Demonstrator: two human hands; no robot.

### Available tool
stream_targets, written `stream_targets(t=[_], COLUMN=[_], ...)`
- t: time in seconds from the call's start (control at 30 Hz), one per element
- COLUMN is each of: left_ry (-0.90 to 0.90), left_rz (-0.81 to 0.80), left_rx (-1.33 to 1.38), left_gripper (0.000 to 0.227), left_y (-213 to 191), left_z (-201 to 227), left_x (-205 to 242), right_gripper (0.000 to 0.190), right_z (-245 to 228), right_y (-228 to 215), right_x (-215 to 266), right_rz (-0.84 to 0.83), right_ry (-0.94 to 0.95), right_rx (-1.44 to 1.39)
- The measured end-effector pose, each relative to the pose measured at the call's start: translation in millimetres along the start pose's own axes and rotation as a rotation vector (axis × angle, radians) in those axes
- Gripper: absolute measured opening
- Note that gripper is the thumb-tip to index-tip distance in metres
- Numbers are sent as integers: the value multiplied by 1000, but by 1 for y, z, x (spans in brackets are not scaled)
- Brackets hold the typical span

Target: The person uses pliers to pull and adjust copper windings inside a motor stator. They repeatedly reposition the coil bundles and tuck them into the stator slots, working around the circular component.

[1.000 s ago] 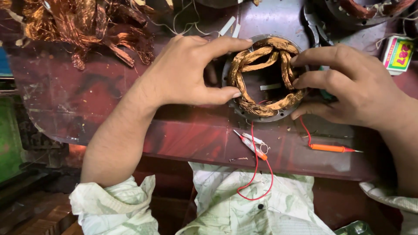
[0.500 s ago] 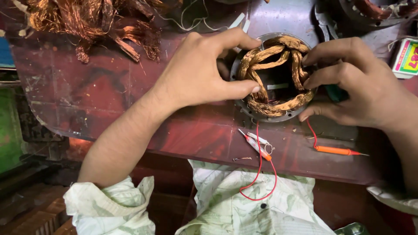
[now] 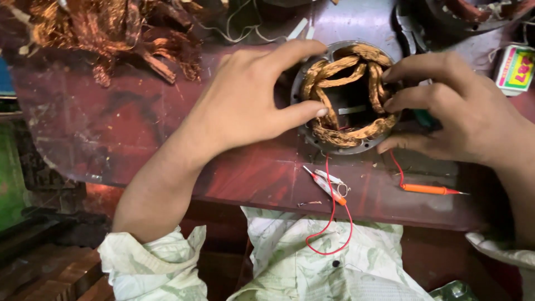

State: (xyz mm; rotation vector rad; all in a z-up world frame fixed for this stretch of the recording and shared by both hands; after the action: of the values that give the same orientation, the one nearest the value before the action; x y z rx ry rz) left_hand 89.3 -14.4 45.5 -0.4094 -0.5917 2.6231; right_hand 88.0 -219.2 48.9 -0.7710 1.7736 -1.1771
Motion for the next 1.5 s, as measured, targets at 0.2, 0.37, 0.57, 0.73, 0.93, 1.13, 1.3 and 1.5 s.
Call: stream_targets(t=[0.2, 0.37, 0.57, 0.73, 0.93, 1.13, 1.3, 1.5], left_ry=[147, 255, 398, 389, 505, 505, 486, 454], left_rz=[-107, -143, -216, -227, -206, -246, -274, -249], left_rx=[-24, -85, -175, -169, -240, -157, -130, -186], left_gripper=[65, 57, 52, 57, 43, 40, 39, 46], left_y=[-3, -3, 26, 35, 42, 42, 43, 41], left_z=[30, 46, 53, 46, 54, 54, 53, 53], left_x=[2, 2, 9, 11, 18, 18, 15, 10], right_gripper=[42, 27, 29, 51, 38, 26, 27, 33], right_z=[-23, -33, -36, -35, -37, -28, -28, -26], right_y=[-21, -20, -13, -1, -3, 12, 10, 1], right_x=[-9, -13, -19, -12, -8, -4, -6, -14], right_rz=[95, 79, 47, -22, 24, -160, -173, -185], right_ry=[-9, 61, 75, 87, 150, 429, 431, 357], right_rx=[82, 51, -31, -4, -57, -117, -134, -210])
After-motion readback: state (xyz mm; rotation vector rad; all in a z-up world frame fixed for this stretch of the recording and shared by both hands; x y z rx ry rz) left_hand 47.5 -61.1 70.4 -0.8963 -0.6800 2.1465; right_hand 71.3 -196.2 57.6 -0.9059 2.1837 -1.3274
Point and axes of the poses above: each hand's wrist, its own x-axis away from the middle knuckle, its own y-axis out of the palm, z = x × y, the point moved 9 cm from there along -x, towards the middle knuckle, and after that the axes turned 15 degrees about x, right-handed, at the moved point
